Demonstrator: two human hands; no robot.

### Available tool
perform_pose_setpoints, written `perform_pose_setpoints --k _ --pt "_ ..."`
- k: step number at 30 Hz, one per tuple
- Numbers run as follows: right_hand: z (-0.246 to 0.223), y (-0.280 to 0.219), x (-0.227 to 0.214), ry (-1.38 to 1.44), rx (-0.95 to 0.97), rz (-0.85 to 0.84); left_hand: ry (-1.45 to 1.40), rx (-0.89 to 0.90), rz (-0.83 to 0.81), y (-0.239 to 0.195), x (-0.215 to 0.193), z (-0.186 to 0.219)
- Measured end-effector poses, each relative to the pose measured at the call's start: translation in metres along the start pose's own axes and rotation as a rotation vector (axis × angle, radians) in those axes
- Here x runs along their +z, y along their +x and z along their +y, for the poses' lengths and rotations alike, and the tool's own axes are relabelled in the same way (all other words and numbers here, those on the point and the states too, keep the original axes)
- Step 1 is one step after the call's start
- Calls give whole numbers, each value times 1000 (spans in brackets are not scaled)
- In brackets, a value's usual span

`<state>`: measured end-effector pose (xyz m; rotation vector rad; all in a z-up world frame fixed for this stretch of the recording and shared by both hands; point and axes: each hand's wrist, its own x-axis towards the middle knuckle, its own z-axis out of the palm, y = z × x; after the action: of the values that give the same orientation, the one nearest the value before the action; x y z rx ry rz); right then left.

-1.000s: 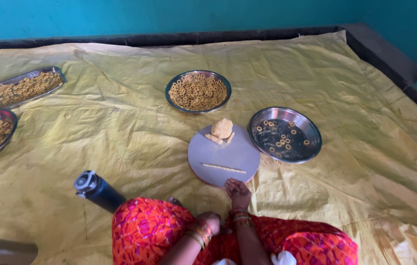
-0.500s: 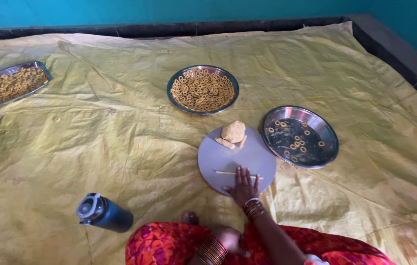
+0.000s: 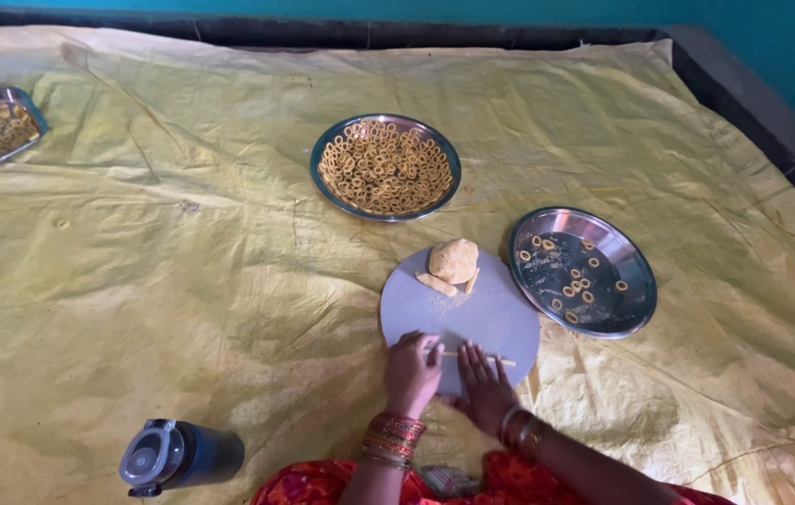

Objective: The person rolls small pieces of dough into thin ropes and forms them into rings, placing the finished rings into a metal tray. The process is repeated with multiple pieces of dough.

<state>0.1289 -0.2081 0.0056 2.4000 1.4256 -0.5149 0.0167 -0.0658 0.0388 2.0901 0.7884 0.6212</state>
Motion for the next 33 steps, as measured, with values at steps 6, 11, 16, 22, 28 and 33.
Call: perform_pose_setpoints --k 6,11,16,22,28,33 --pt "26 74 -27 54 161 219 -208 -23 124 -3 12 -8" --pt "12 29 -5 -13 51 175 -263 -156 161 1 7 -14" --pt "11 -25 12 12 -79 -19 -203 -148 139 9 14 -6" --pt "58 78 -10 53 131 141 -268 -265 77 5 5 -4" --pt "77 99 -6 -11 168 204 -386 -330 82 5 0 -3" --pt "58 31 23 110 49 160 -393 -267 58 9 8 0"
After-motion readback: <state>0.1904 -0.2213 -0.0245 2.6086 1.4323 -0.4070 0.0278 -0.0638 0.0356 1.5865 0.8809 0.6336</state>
